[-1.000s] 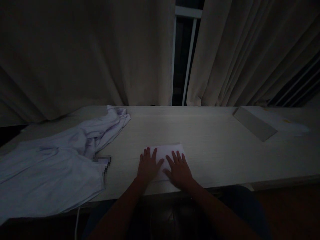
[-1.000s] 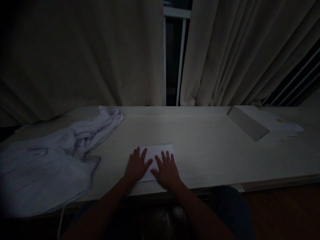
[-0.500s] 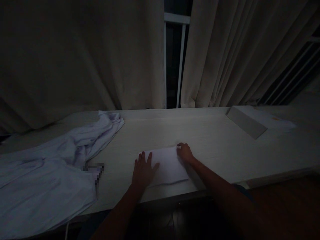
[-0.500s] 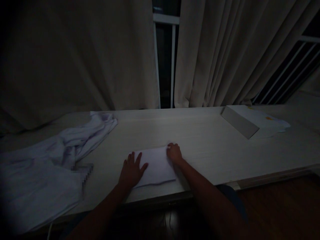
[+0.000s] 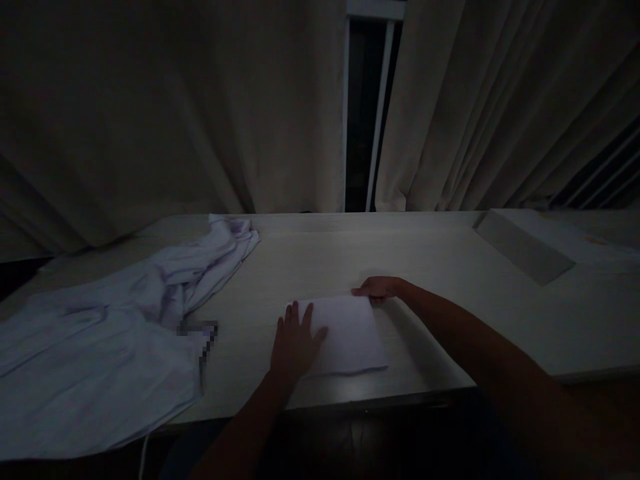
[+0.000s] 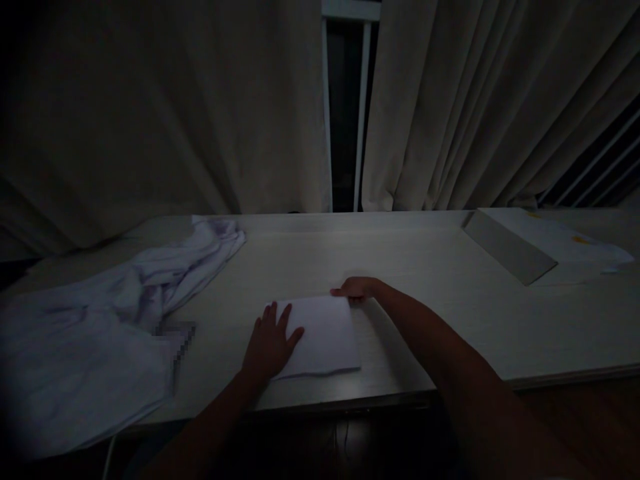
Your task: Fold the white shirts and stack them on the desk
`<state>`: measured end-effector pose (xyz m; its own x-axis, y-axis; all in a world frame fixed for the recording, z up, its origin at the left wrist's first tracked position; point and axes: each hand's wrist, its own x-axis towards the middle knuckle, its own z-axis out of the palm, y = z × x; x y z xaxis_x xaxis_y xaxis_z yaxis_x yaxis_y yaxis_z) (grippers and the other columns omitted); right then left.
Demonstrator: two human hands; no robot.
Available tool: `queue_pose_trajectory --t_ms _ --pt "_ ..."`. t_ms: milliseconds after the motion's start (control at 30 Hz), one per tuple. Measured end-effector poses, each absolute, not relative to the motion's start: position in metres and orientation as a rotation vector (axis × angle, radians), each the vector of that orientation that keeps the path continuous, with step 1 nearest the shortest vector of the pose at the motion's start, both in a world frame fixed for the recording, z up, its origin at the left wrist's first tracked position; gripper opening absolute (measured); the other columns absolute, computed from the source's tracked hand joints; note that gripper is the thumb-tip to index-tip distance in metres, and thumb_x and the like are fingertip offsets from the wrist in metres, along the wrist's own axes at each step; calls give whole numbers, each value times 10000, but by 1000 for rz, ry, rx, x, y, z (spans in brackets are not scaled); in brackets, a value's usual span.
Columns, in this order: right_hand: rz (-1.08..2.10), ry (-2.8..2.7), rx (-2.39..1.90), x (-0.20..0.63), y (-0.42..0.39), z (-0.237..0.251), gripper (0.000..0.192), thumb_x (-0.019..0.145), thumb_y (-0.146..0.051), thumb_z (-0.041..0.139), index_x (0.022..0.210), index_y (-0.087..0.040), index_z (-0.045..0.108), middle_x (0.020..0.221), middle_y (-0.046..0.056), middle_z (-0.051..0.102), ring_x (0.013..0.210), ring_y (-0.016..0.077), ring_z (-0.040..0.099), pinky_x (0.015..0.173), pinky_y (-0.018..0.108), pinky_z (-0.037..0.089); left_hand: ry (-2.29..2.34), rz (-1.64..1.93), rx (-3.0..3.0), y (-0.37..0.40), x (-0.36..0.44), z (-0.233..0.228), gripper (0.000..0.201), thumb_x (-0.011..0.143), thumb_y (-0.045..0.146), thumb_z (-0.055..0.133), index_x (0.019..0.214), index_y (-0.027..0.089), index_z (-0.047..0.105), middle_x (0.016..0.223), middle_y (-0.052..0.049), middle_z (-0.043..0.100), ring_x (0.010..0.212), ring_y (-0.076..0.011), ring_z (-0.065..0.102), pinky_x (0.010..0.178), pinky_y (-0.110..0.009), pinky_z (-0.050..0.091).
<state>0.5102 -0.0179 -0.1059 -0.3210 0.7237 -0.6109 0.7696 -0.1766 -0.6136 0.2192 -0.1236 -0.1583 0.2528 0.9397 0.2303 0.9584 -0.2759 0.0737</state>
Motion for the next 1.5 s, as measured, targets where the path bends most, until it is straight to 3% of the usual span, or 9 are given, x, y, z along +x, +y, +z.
queue_pose_trajectory --t_ms 100,233,300,400,467,600,700,833,1500 --pt "-1338 2170 1878 509 -20 -116 689 797 -806 413 609 -157 552 512 4 492 435 94 420 482 238 357 -1834 -343 -2437 -123 219 -158 758 894 652 267 1487 181 295 1552 -190 260 1449 -335 187 1140 -536 167" --pt "-1069 2305 1952 505 -24 -120 697 868 -749 357 607 -147 588 583 57 579 551 140 549 568 244 400 -1848 -323 -2437 -124 221 -153 750 895 641 287 1484 176 304 1560 -182 245 1451 -336 180 1140 -536 167" --pt "-994 2280 2002 502 -32 -116 659 904 -697 361 719 -132 645 679 91 648 656 176 616 634 253 429 -1852 -311 -2437 -126 222 -152 755 893 643 290 1483 171 306 1560 -185 242 1449 -343 180 1136 -538 172" --pt "-845 2268 2225 494 -61 -110 569 951 -596 367 1092 -110 626 968 147 699 876 236 658 768 304 469 -1853 -301 -2425 -126 223 -153 766 894 644 280 1485 157 297 1557 -196 240 1449 -347 179 1133 -542 173" --pt "-586 2396 2365 484 -91 -111 546 984 -511 327 1297 -104 512 1231 179 618 1115 265 590 926 353 437 -1861 -291 -2415 -125 222 -155 766 893 645 271 1483 157 301 1557 -196 241 1449 -345 180 1132 -548 169" --pt "-251 2666 2241 455 -148 -128 679 980 -517 293 1454 -33 342 1521 204 308 1422 298 249 1152 410 212 -1819 -259 -2427 -116 221 -150 794 867 683 273 1454 156 366 1545 -190 277 1442 -358 195 1142 -563 132" --pt "-250 2603 2267 438 -164 -140 800 955 -591 277 1468 22 295 1548 221 212 1446 327 157 1171 439 170 -1704 -292 -2454 -107 221 -144 840 857 700 269 1444 107 371 1560 -185 241 1457 -337 153 1169 -509 114" --pt "-230 2530 2340 430 -158 -144 852 934 -647 234 1449 22 342 1529 227 259 1441 350 159 1179 475 119 -1675 -261 -2531 -101 219 -150 880 854 716 259 1462 82 323 1551 -197 260 1448 -315 199 1171 -465 160" --pt "-197 2512 2405 421 -137 -154 850 943 -642 220 1470 22 287 1551 224 203 1458 310 101 1168 469 111 -1728 -362 -2454 -111 218 -165 903 831 745 287 1479 116 298 1536 -227 273 1425 -377 229 1134 -527 183"
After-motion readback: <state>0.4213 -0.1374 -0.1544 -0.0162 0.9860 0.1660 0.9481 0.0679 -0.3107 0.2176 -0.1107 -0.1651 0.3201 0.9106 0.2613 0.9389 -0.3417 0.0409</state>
